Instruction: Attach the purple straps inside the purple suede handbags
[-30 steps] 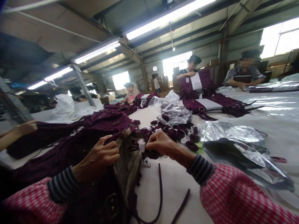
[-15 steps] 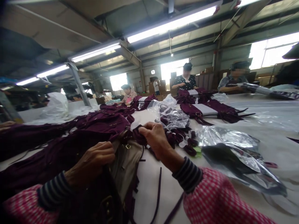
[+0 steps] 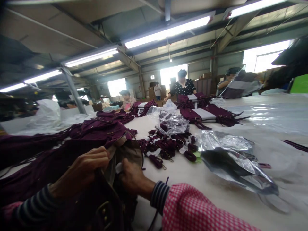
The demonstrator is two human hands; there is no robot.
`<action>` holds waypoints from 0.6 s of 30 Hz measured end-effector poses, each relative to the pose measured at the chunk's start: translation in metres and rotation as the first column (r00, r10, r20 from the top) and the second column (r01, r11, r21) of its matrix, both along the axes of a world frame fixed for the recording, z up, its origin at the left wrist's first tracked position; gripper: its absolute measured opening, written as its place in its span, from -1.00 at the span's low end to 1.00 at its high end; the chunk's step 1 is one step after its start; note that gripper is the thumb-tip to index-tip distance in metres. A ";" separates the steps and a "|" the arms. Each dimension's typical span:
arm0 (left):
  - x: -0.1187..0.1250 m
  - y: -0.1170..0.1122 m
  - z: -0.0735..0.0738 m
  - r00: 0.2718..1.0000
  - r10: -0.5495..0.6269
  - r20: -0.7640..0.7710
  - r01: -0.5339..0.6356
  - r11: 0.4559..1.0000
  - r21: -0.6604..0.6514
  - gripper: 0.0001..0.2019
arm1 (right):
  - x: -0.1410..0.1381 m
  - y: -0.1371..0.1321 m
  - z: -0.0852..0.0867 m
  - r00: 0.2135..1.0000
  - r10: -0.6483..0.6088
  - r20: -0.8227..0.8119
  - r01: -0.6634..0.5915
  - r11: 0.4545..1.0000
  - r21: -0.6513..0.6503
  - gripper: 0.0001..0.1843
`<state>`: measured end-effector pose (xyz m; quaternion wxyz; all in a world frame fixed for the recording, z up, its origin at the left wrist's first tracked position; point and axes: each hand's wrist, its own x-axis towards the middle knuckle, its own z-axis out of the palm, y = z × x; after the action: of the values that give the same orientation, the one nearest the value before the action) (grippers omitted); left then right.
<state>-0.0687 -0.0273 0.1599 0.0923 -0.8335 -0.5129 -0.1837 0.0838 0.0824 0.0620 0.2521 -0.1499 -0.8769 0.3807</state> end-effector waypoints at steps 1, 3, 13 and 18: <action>0.000 0.000 0.002 1.000 -0.006 0.013 0.006 1.000 0.003 -0.76 | -0.010 -0.003 -0.006 0.996 0.078 0.044 -0.078 0.997 0.015 -0.84; 0.001 -0.001 0.007 0.999 -0.016 0.030 0.016 1.000 -0.007 -0.75 | -0.027 -0.010 -0.019 0.971 0.221 0.088 -0.224 0.974 0.025 -0.70; 0.000 -0.005 0.014 0.955 0.214 0.207 -0.066 0.830 -0.554 -0.86 | 0.009 -0.018 -0.025 0.990 0.137 0.015 -0.138 0.984 0.114 -0.84; 0.011 -0.003 0.023 0.959 0.222 0.178 -0.091 0.832 -0.547 -0.84 | 0.045 0.010 -0.021 0.912 -0.401 -0.084 0.409 0.901 0.145 -0.86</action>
<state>-0.0579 -0.0298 0.1833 -0.1891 -0.7533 -0.6178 -0.1227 0.1292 0.0924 0.0408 0.3596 -0.2984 -0.8473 0.2526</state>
